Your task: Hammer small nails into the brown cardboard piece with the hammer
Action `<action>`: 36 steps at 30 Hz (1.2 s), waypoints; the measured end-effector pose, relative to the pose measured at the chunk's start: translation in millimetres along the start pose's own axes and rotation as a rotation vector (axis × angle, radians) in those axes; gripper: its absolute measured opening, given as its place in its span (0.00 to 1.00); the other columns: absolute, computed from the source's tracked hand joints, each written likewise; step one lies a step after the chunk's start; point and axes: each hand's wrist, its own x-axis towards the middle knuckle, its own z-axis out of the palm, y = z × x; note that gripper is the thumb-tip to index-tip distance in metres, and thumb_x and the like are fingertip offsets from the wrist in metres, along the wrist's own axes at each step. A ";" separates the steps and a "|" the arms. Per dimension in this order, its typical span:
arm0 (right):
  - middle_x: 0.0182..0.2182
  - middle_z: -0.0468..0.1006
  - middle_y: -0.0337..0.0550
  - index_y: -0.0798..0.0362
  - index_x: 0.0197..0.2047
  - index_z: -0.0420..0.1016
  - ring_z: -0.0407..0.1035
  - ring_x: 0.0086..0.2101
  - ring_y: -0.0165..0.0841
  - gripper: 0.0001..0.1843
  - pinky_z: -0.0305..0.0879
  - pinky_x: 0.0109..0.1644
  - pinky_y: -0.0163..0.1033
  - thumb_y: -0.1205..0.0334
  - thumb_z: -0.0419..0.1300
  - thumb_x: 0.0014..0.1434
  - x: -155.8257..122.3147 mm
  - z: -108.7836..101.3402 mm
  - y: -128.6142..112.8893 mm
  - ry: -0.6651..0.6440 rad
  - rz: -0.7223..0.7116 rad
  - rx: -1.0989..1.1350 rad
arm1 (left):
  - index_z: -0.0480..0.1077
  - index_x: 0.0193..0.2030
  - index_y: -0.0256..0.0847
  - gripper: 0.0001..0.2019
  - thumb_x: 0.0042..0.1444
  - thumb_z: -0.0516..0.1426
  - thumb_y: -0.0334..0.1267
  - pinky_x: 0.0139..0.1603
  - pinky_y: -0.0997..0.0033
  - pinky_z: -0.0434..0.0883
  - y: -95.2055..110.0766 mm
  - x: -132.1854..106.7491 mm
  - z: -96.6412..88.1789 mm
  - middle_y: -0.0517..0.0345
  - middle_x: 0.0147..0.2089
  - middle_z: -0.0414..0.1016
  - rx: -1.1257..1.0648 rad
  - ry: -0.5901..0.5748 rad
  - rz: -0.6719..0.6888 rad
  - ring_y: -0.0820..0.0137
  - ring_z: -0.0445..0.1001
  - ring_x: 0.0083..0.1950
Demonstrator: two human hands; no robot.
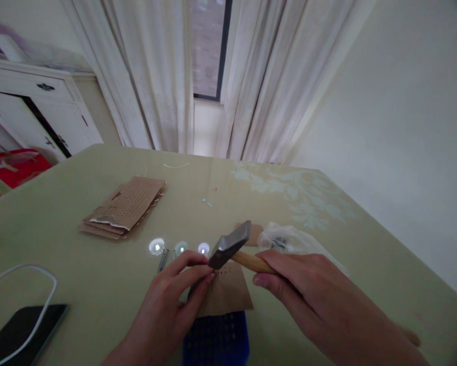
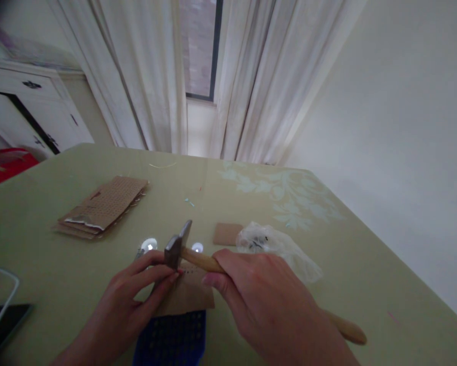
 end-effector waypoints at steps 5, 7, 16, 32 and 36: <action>0.34 0.84 0.42 0.47 0.41 0.76 0.79 0.33 0.42 0.15 0.63 0.37 0.44 0.53 0.56 0.80 1.4 -0.2 0.5 -0.174 0.076 0.017 | 0.84 0.42 0.50 0.10 0.70 0.60 0.32 0.48 0.75 0.82 0.0 -0.2 -0.1 0.56 0.49 0.84 -0.028 -0.026 -0.018 0.67 0.85 0.46; 0.32 0.83 0.41 0.47 0.39 0.75 0.78 0.31 0.41 0.15 0.62 0.36 0.44 0.53 0.57 0.79 1.5 -0.4 0.8 -0.218 0.073 0.020 | 0.84 0.42 0.49 0.10 0.70 0.60 0.32 0.49 0.74 0.82 0.7 -0.3 -0.4 0.55 0.49 0.84 -0.043 -0.035 -0.041 0.67 0.85 0.46; 0.31 0.82 0.40 0.48 0.40 0.76 0.77 0.31 0.40 0.15 0.59 0.36 0.44 0.54 0.57 0.79 3.9 3.7 3.5 -0.239 0.068 0.004 | 0.83 0.39 0.47 0.08 0.67 0.62 0.32 0.47 0.74 0.81 1.3 0.6 0.4 0.56 0.47 0.84 -0.010 -0.033 -0.055 0.67 0.84 0.45; 0.34 0.84 0.40 0.49 0.39 0.76 0.78 0.35 0.39 0.16 0.58 0.40 0.43 0.53 0.57 0.80 10.4 5.4 13.6 -0.295 0.060 0.042 | 0.86 0.50 0.53 0.12 0.59 0.73 0.42 0.51 0.66 0.82 -0.5 -2.6 -0.4 0.57 0.51 0.86 -0.091 -0.070 -0.187 0.60 0.85 0.50; 0.34 0.86 0.40 0.48 0.41 0.78 0.79 0.34 0.40 0.14 0.56 0.38 0.43 0.54 0.58 0.79 11.7 8.4 12.4 -0.356 0.031 0.014 | 0.85 0.48 0.53 0.11 0.59 0.72 0.39 0.50 0.67 0.82 1.8 -1.6 0.2 0.58 0.50 0.85 -0.105 -0.066 -0.210 0.61 0.85 0.49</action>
